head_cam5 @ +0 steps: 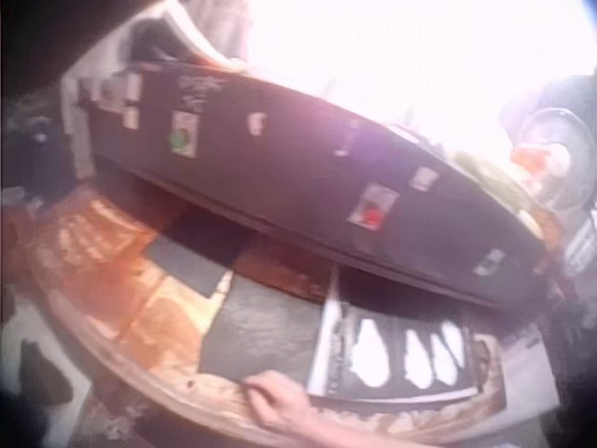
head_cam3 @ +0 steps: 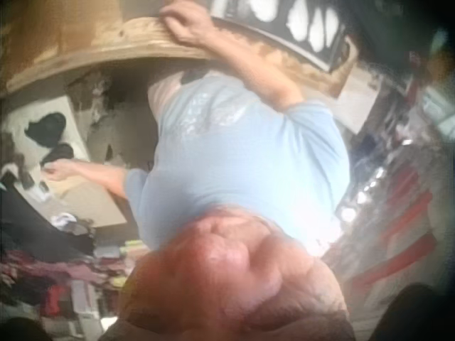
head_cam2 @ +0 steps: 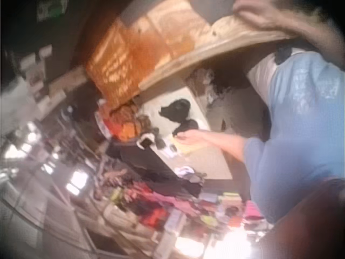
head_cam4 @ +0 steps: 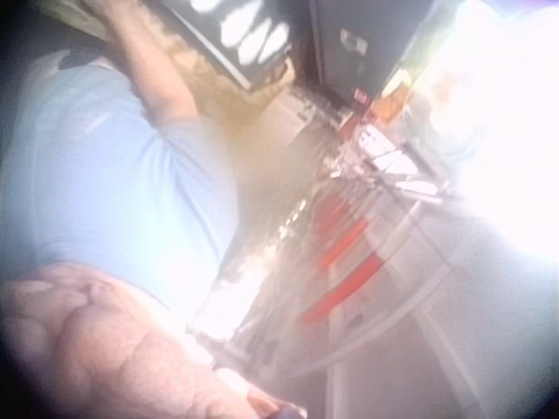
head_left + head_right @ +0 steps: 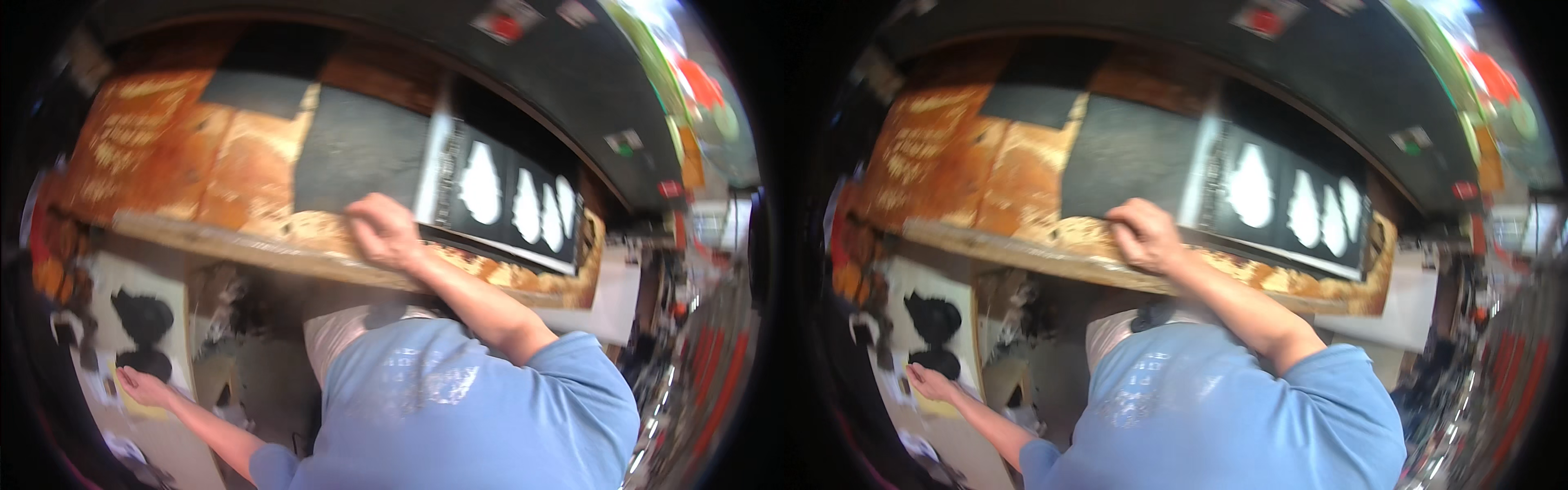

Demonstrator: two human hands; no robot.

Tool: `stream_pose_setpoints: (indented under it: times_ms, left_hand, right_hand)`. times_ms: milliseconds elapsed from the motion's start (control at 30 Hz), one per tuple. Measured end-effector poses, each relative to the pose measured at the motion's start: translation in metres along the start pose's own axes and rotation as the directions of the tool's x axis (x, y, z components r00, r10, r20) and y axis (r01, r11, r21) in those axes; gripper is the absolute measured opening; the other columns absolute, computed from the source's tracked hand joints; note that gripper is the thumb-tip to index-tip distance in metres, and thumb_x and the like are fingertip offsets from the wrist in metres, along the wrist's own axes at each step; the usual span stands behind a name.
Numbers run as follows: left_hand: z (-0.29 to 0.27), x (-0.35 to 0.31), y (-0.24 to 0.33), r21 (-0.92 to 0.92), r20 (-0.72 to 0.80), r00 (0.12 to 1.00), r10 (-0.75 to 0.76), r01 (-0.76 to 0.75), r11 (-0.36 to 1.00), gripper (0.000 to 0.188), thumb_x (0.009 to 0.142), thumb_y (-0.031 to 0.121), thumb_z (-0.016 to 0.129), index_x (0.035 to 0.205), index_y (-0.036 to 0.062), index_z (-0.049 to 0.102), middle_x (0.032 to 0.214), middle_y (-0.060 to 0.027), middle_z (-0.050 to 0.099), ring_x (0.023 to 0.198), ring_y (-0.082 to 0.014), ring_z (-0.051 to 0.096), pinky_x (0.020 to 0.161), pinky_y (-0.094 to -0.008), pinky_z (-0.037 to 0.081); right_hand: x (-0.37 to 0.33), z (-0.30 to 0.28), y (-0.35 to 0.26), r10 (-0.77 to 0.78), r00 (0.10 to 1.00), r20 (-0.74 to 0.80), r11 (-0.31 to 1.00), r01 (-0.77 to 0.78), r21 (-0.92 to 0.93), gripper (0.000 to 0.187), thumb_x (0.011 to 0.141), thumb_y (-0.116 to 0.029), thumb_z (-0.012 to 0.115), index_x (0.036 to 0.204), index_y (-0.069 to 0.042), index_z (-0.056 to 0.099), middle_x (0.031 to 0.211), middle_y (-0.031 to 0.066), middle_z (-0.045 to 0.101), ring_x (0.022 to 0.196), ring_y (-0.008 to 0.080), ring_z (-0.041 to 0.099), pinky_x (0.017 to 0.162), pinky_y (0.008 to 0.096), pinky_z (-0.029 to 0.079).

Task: The person places a large black sheet on a cutting machine, aligns a wooden template, and uses the machine to cut out shapes. They remove the cut pieces and repeat the process with new sheets, collecting the finished cutouts.

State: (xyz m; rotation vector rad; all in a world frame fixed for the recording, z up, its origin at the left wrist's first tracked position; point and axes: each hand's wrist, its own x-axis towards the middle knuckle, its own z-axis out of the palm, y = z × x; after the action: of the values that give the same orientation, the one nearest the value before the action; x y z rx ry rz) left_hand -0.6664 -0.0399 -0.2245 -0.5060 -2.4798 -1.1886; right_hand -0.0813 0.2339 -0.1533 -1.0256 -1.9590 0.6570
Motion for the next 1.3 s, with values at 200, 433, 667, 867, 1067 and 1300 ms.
stream_pose_setpoints:
  times_ms: [200, 433, 667, 867, 1067, 1300]
  left_hand:
    - [0.073, -0.201, 0.367, -0.681, 0.600, 0.606, 0.522, 0.044, 0.731, 0.022, 0.107, 0.003, 0.063, 0.126, 0.0006, 0.073, 0.123, -0.0071, 0.075, 0.116, -0.0185, 0.067, 0.107, -0.0340, 0.051]
    - [0.042, -0.421, 0.522, -0.957, 0.239, -0.125, 0.963, 0.139, 0.255, 0.049, 0.091, 0.003, 0.078, 0.137, -0.0021, 0.063, 0.121, -0.0221, 0.070, 0.111, -0.0408, 0.067, 0.098, -0.0471, 0.055]
    - [0.035, -0.561, 0.563, -0.994, 0.041, -0.391, 0.920, -0.113, -0.004, 0.053, 0.088, 0.015, 0.080, 0.134, -0.0051, 0.063, 0.138, -0.0209, 0.060, 0.131, -0.0438, 0.054, 0.114, -0.0534, 0.043]
    - [0.029, -0.579, 0.571, -0.959, 0.065, -0.487, 0.871, -0.271, -0.080, 0.039, 0.086, 0.024, 0.083, 0.112, -0.0018, 0.069, 0.112, -0.0147, 0.059, 0.110, -0.0340, 0.055, 0.097, -0.0476, 0.045]
    - [0.022, -0.579, 0.585, -0.919, 0.162, -0.553, 0.817, -0.386, -0.079, 0.034, 0.085, 0.029, 0.084, 0.100, 0.0022, 0.068, 0.096, -0.0136, 0.061, 0.098, -0.0326, 0.057, 0.087, -0.0454, 0.045]
    - [-0.013, -0.553, 0.581, -0.949, 0.203, -0.693, 0.692, -0.313, -0.035, 0.034, 0.088, 0.029, 0.084, 0.095, 0.0035, 0.064, 0.083, -0.0129, 0.063, 0.081, -0.0320, 0.061, 0.076, -0.0451, 0.047]
  right_hand:
    - [0.031, -0.048, 0.000, 0.362, 0.932, 0.019, 0.834, -0.333, 0.439, 0.017, 0.095, -0.006, 0.072, 0.110, -0.001, 0.076, 0.100, 0.0141, 0.075, 0.087, 0.0258, 0.074, 0.078, 0.0356, 0.060]
    - [-0.073, -0.223, 0.008, 0.396, 0.813, -0.428, 0.917, -0.374, 0.138, 0.014, 0.102, 0.001, 0.067, 0.113, 0.001, 0.075, 0.098, 0.0055, 0.073, 0.091, 0.0106, 0.068, 0.080, 0.0244, 0.056]
    - [-0.215, -0.409, 0.148, 0.320, 0.517, -0.794, 0.338, -0.845, -0.413, 0.069, 0.086, -0.043, 0.084, 0.140, -0.004, 0.066, 0.144, 0.0262, 0.060, 0.141, 0.0429, 0.051, 0.118, 0.0524, 0.041]
    - [-0.281, -0.460, 0.186, 0.494, 0.646, -0.582, 0.430, -0.763, -0.482, 0.087, 0.084, -0.060, 0.083, 0.146, -0.003, 0.063, 0.151, 0.0252, 0.060, 0.139, 0.0414, 0.056, 0.121, 0.0518, 0.041]
    - [-0.309, -0.472, 0.181, 0.551, 0.535, -0.641, 0.351, -0.845, -0.404, 0.089, 0.084, -0.049, 0.086, 0.154, -0.003, 0.056, 0.163, 0.0252, 0.042, 0.153, 0.0435, 0.041, 0.125, 0.0503, 0.038]
    - [-0.321, -0.475, 0.203, 0.585, 0.513, -0.629, 0.447, -0.850, -0.278, 0.101, 0.079, -0.043, 0.092, 0.163, -0.010, 0.047, 0.170, 0.0377, 0.025, 0.156, 0.0508, 0.034, 0.127, 0.0522, 0.036]
